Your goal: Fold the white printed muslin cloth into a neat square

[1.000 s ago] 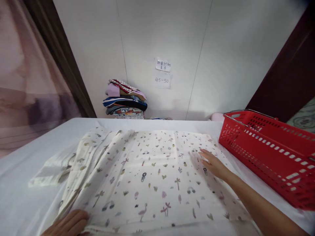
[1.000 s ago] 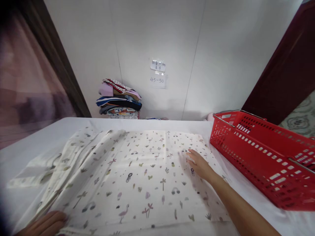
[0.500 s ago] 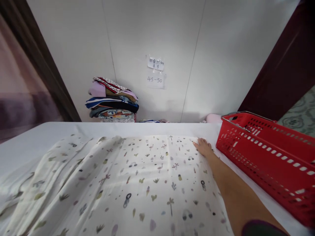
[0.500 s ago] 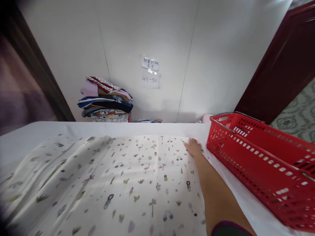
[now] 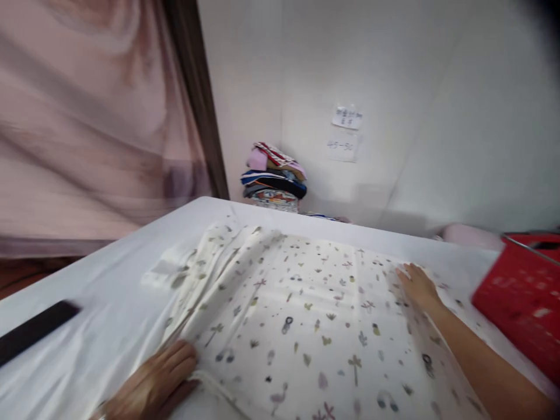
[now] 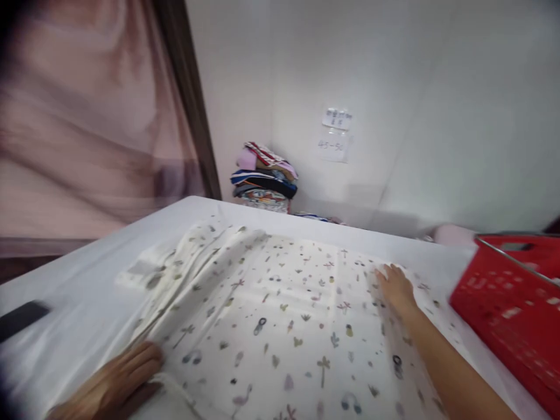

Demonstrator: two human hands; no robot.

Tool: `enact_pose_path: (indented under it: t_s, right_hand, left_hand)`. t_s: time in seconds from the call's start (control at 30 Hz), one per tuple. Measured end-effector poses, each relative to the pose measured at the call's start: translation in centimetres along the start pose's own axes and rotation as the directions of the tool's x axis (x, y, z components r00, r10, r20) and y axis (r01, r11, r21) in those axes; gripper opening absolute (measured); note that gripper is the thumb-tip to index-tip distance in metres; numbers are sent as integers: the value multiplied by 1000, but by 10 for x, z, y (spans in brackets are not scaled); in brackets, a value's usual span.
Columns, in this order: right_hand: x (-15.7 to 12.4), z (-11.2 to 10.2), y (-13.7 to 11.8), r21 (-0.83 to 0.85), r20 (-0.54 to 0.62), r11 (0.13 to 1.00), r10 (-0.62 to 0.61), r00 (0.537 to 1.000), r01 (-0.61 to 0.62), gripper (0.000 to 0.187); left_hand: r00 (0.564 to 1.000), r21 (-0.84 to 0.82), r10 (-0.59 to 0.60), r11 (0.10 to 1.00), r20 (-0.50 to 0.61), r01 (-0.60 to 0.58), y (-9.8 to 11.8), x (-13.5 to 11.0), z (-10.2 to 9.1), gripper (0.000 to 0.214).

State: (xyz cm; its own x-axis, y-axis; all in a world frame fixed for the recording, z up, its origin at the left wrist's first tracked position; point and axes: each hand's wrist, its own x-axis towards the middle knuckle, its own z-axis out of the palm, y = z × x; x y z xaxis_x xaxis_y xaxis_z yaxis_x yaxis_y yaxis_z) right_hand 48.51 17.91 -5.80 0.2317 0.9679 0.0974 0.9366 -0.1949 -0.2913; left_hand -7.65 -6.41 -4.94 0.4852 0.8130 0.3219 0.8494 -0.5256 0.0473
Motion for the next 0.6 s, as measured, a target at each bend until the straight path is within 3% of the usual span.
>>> enact_pose_path:
  t_s: [0.07,0.1,0.17,0.27,0.33,0.37,0.43,0.53,0.6]
  right_hand:
    - [-37,3,-43,276,128,946,-209,969,167,50]
    - [-62,3,-67,409,209,881,-343,916,236,49]
    - [-118,0,-117,606,324,733,-584,744,311,45]
    - [-193,-7,-187,728,381,581,-784,491,363,51]
    - [-224,-6,-226,714,348,527,-838,419,461,67]
    - [-233,-4,-243,679,340,526,-844,416,513,74]
    - [-243,1,-271,579,324,565,-821,469,589,80]
    - [-245,5,-294,541,198,574,-797,571,614,56]
    - [-244,3,-298,623,104,500,-815,570,602,42]
  left_hand:
    - [999,-56,-1,998,52,4,8,8,-8,15]
    - [998,-74,7,997,61,-2,12,14,-12,16]
    - [999,-80,4,997,32,-2,18,28,-19,18]
    - [997,-69,20,997,-73,-25,26,48,-28,20]
    - [991,-47,34,998,-132,-40,31,59,-34,21]
    - [987,-42,46,998,-151,-53,33,65,-36,22]
    - [980,-40,52,997,-190,-60,35,72,-39,24]
    - [973,-66,13,997,-232,-29,34,75,-41,23]
    - [979,-105,9,994,-203,-30,28,73,-43,22]
